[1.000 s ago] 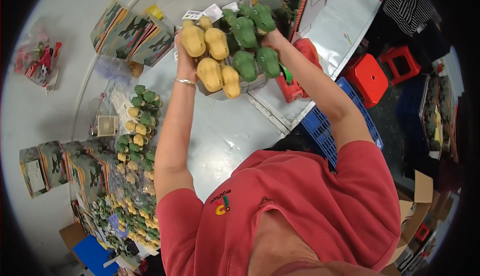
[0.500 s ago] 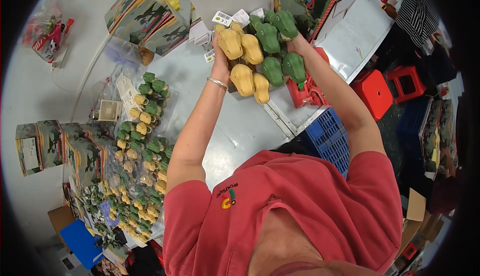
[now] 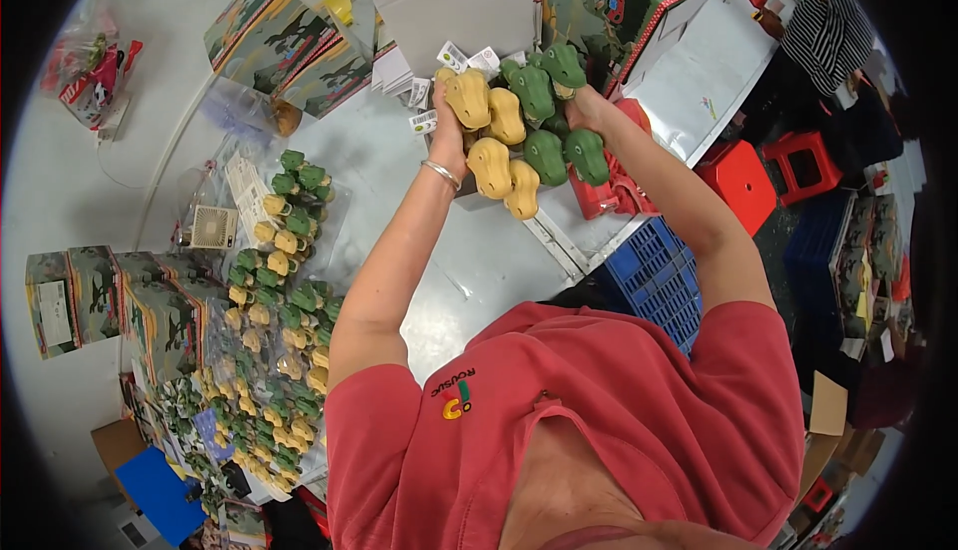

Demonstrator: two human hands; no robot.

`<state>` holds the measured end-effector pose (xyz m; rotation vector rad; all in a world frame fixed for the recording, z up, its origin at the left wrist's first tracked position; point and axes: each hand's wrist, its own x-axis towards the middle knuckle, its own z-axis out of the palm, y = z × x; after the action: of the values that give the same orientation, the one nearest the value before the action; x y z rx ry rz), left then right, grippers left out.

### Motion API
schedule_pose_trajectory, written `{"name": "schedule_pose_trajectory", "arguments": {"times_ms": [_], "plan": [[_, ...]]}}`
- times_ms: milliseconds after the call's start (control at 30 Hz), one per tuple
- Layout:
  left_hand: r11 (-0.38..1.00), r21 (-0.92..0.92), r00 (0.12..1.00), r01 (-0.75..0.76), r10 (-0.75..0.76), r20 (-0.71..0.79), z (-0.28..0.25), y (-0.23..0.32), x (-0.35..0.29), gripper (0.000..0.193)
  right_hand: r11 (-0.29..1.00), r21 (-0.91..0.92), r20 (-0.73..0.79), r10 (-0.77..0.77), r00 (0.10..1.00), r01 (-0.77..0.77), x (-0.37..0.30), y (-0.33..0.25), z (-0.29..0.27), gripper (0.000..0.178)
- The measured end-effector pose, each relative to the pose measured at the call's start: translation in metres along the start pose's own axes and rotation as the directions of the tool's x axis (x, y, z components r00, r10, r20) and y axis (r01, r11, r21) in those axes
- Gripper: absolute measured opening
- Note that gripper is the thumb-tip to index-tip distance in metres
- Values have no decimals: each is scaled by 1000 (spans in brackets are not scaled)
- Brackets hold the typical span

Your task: Packing toy dinosaurs into display boxes at a factory workstation.

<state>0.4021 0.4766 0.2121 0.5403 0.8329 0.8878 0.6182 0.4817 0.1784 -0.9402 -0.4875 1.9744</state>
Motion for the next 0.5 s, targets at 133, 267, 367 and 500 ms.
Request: {"name": "schedule_pose_trajectory", "arguments": {"times_ms": [133, 267, 367, 500], "plan": [[993, 30, 992, 118, -116, -45, 2, 3, -7, 70, 996, -93, -122, -11, 993, -1, -11, -6, 11, 50], [988, -85, 991, 131, -129, 38, -25, -21, 7, 71, 987, -146, -274, 31, 961, -74, 35, 12, -18, 53], [991, -92, 995, 95, -94, 10, -31, -19, 16, 70, 966, -236, -367, 11, 930, -105, 53, 14, -24, 56], [994, -31, 981, 102, -106, -160, -43, -22, 38, 63, 962, -251, -315, 21, 949, -104, 63, 23, -30, 57]]}}
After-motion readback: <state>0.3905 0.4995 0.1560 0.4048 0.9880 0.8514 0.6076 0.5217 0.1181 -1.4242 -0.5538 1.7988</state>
